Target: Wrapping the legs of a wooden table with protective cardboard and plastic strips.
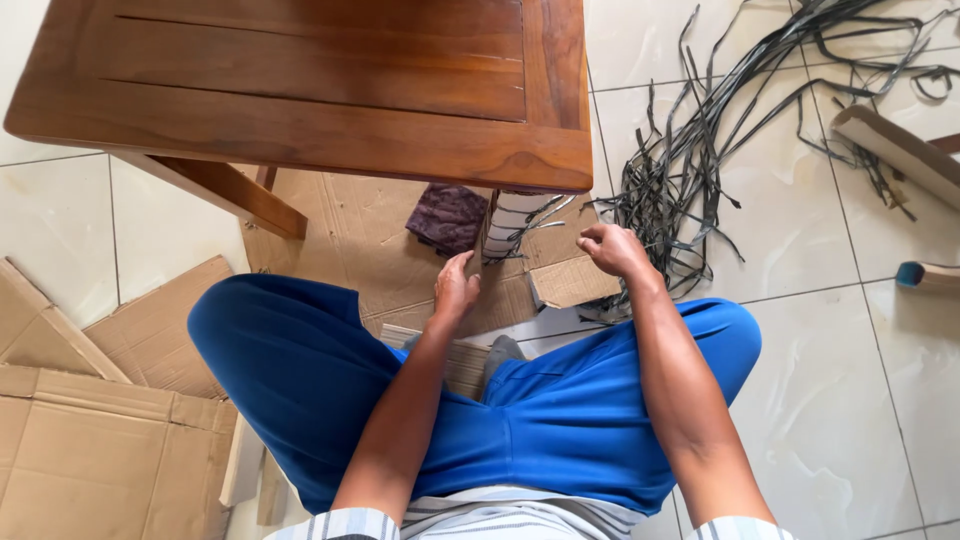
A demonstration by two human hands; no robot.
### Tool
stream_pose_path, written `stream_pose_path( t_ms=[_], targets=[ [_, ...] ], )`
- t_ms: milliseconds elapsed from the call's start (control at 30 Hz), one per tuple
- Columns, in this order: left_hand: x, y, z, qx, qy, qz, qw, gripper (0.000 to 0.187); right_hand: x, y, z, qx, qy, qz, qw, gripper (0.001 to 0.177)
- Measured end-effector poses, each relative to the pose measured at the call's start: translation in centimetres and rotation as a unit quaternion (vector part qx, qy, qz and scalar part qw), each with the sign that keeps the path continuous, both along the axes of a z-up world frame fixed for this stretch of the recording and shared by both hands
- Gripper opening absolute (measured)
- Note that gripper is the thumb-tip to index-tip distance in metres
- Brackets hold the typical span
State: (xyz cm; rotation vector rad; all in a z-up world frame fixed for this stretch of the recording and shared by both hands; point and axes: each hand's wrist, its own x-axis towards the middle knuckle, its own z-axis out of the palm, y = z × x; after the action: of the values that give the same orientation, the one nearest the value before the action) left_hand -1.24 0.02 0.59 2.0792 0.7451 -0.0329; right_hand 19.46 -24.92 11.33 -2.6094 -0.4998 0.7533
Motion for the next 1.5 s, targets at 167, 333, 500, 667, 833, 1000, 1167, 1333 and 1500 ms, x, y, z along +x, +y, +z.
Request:
stream_pose_path(
  t_ms=[167, 333, 500, 667, 833, 1000, 1167, 1333, 1500],
  targets=[
    [-0.9, -0.8, -2.3, 0.014, 0.07, -0.041, 0.997, 0.043, 1.4, -3.7, -8.3, -0.115, 0.028, -0.006, 0.993, 0.04],
    [-0.4, -4.1, -4.7, 0.024, 0.158, -0.147, 0.976, 0.029, 2.0, -8.1, -16.1, -0.201, 0.064, 0.042, 0.977, 0.074],
    [-0.4, -7.2, -1.5, -0.041, 0.128, -0.279, 0.951, 0.036, 0.4, -10.1, -15.7, -0.253, 0.116, 0.095, 0.956, 0.102],
    [0.0, -8.2, -3.0, -0.029, 0.157, -0.331, 0.93, 0.042, 1.1, -11.8, -12.7, -0.276, 0.162, 0.073, 0.945, 0.1],
    [0.3, -7.0, -2.4, -0.041, 0.156, -0.316, 0.935, 0.042, 1.6, -27.0, -27.4, -0.377, 0.203, 0.084, 0.9, 0.088],
    [0.6, -6.5, -1.3, -0.055, 0.161, -0.308, 0.936, 0.043, 5.1, -18.8, -17.0, -0.468, 0.152, 0.029, 0.87, 0.065],
    [0.5, -6.2, -1.0, -0.061, 0.166, -0.305, 0.936, 0.042, 5.3, -9.2, -9.7, -0.187, -0.18, 0.042, 0.965, 0.027],
    [-0.3, -5.5, -0.3, -0.05, 0.14, -0.306, 0.94, 0.042, 5.1, -3.0, -8.0, -0.147, -0.087, 0.094, 0.981, 0.08],
    [-1.2, -4.6, -0.9, -0.028, 0.159, -0.293, 0.943, 0.04, 8.1, -6.1, -17.8, -0.215, -0.041, 0.126, 0.968, 0.095]
  ],
)
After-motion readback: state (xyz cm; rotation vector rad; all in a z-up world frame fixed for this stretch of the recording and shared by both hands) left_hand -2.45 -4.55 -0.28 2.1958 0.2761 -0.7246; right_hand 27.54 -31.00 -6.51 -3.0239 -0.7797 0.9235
